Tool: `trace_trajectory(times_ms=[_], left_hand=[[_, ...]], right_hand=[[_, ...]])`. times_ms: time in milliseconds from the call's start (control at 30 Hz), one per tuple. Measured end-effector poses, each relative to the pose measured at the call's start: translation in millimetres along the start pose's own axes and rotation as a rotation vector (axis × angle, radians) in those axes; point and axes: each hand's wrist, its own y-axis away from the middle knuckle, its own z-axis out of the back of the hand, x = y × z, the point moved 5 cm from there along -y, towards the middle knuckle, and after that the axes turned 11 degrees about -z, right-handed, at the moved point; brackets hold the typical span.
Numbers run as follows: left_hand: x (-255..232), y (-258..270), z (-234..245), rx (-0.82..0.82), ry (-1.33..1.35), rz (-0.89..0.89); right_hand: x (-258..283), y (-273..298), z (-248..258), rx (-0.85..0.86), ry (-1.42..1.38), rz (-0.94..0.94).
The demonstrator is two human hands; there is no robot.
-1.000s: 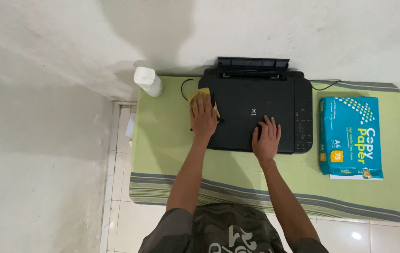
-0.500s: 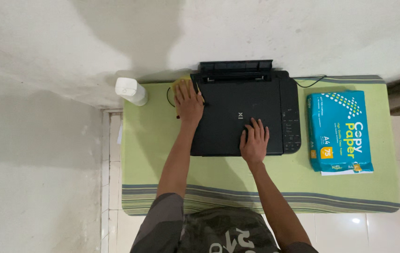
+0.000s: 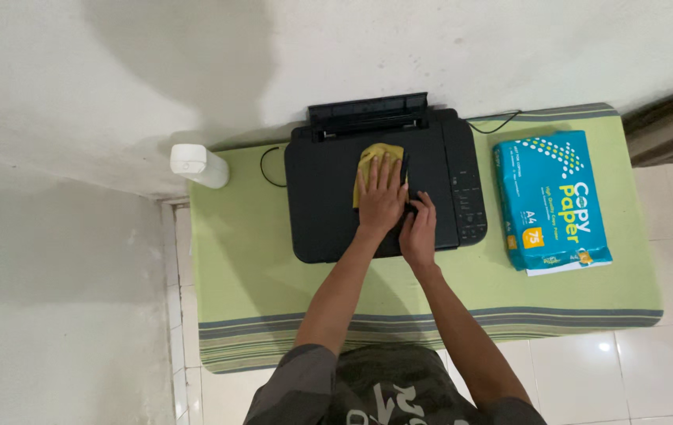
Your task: The person wipes the top and front of a black printer with a yellow cloth, then opens the scanner lid and wipes the glass surface. The person does not load paper, replace a cartridge, or clear a jam.
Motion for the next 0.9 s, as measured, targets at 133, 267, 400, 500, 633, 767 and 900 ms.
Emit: trace_trajectory(times_ms=[133, 267, 400, 500, 633, 767, 900], left_hand=[[16, 7, 6, 0.102, 0.041, -0.015], [53, 21, 20, 0.142, -0.094, 0.303], [57, 16, 21, -0.037, -0.216, 0.406], [40, 4, 8, -0.075, -0.237, 0.384], [-15, -20, -19, -0.039, -0.116, 0.2], [-62, -44, -37, 0.017, 0.027, 0.023], [-56, -37, -29, 0.008, 0.011, -0.039]], right_hand=[[-17, -21, 26, -0.051, 0.239, 0.055], [-34, -41, 45, -0.035, 0.412, -0.033], [-39, -37, 46, -0.011, 0.397, 0.01], [-42, -35, 41, -0.001, 0.402, -0.035], [-48, -37, 39, 0.002, 0.42, -0.033], [-53, -36, 38, 0.019, 0.375, -0.045], [-53, -34, 40, -0.007, 0.345, -0.029]])
